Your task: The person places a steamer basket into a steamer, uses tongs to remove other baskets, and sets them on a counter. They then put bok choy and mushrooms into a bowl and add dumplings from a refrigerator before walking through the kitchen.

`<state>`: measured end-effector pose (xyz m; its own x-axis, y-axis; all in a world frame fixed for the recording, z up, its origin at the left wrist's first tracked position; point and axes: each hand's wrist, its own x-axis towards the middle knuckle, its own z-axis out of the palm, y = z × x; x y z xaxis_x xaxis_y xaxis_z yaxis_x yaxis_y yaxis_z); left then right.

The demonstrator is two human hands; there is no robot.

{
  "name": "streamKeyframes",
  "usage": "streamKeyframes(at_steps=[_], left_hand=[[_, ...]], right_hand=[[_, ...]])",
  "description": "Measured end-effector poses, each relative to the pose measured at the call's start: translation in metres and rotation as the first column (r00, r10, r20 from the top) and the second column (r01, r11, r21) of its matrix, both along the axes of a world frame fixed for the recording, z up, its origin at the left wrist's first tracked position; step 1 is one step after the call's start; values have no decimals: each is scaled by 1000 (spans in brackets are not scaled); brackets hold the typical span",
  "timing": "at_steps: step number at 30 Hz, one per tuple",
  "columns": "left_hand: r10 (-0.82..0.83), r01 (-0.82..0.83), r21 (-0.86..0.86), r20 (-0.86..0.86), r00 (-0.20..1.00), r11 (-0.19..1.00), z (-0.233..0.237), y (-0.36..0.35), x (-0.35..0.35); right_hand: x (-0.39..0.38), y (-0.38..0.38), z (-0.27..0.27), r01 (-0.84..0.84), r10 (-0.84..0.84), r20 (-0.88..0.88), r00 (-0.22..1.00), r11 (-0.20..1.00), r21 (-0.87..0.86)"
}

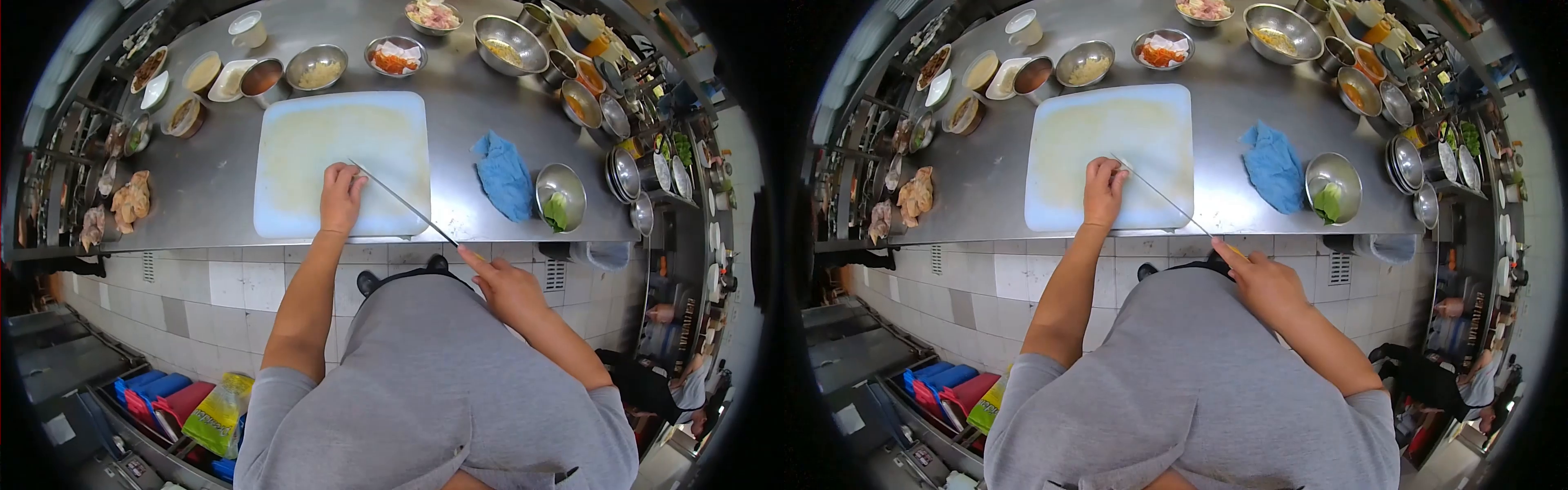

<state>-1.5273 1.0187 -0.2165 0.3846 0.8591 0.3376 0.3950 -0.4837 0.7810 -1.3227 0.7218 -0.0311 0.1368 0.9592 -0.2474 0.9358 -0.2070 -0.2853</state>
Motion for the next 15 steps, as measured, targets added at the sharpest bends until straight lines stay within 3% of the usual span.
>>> streamKeyframes(at_steps=[8, 11, 13, 15], left_hand=[[-11, 11, -11, -2, 1000, 1000, 3, 0, 1], [-36, 35, 30, 35, 999, 999, 1, 2, 2], [-32, 32, 23, 4, 999, 999, 5, 0, 1], [-31, 32, 25, -23, 999, 999, 6, 0, 3]], right_hand=[[11, 0, 18, -10, 11, 8, 1000, 998, -62], [13, 16, -8, 3, -7, -39, 999, 994, -112], [10, 35, -40, 6, -23, -65, 998, 971, -240], [9, 40, -73, 3, -19, -81, 997, 982, -189]])
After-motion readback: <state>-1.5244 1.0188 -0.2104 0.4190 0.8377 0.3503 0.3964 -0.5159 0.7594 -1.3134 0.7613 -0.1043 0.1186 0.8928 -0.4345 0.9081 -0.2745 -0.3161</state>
